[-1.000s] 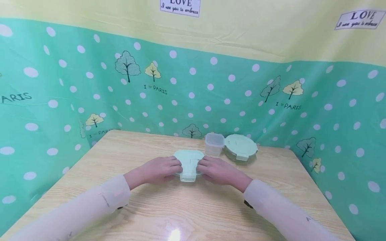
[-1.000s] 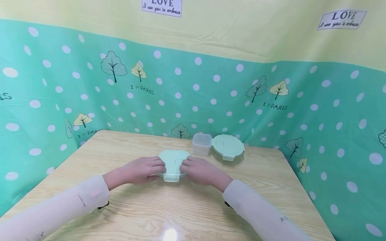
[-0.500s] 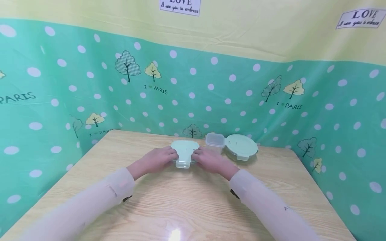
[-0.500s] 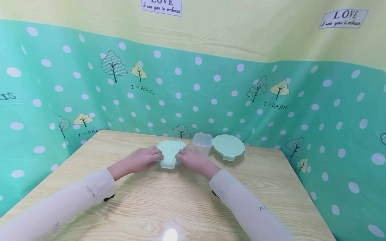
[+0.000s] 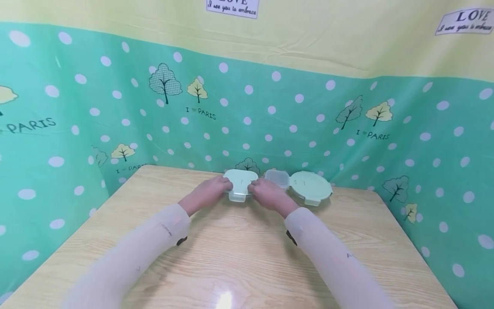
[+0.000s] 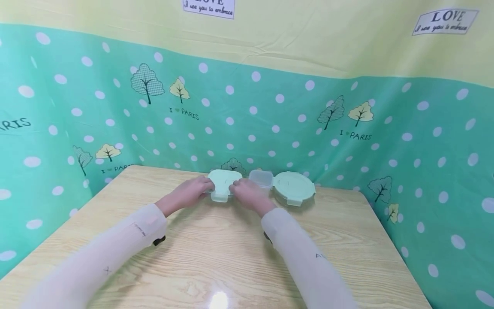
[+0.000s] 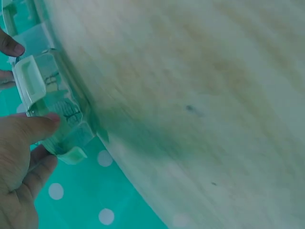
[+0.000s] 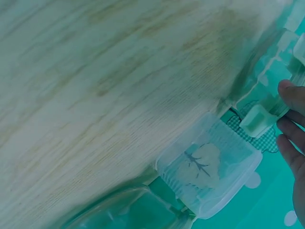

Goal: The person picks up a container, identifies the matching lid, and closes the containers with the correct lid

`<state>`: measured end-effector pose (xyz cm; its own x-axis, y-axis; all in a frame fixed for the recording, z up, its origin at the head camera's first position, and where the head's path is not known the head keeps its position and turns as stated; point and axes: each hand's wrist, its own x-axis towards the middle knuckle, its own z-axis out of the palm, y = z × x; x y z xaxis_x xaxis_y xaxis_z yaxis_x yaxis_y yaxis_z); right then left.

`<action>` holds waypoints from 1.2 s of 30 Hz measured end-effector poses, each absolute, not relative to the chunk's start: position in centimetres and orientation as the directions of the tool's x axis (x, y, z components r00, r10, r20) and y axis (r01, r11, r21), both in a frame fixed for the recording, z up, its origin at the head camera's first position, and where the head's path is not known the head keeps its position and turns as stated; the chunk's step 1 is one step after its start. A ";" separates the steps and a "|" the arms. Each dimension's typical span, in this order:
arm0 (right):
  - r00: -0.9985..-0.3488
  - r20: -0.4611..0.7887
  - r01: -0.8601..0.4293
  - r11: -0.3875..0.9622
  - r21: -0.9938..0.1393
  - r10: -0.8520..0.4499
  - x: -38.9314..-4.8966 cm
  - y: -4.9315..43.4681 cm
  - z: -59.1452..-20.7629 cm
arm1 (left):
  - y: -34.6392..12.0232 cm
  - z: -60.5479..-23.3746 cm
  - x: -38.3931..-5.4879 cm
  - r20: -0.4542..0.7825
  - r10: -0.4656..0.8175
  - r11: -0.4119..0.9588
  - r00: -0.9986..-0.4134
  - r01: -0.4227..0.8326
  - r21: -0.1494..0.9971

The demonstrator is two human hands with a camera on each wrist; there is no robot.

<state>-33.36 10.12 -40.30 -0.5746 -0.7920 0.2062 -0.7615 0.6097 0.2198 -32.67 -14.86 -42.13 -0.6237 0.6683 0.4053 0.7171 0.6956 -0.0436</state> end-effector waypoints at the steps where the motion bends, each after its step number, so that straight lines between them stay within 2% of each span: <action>1: -0.585 0.199 -0.754 0.617 0.225 -0.786 -33.5 10.0 -40.3 | -14.8 -42.1 -33.0 0.402 0.666 0.697 -0.629 0.716 -0.036; 9: -0.648 0.183 -0.705 0.673 0.224 -0.739 -34.3 10.0 -40.1 | -13.9 -41.5 -34.6 0.364 0.662 0.702 -0.655 0.712 0.005; 20: -0.663 0.186 -0.663 0.684 0.305 -0.725 -34.1 10.2 -40.9 | -12.9 -41.9 -34.8 0.353 0.657 0.722 -0.666 0.691 -0.042; 36: -0.690 0.180 -0.661 0.712 0.236 -0.701 -34.0 10.5 -40.7 | -12.6 -42.0 -35.1 0.357 0.645 0.734 -0.676 0.678 -0.043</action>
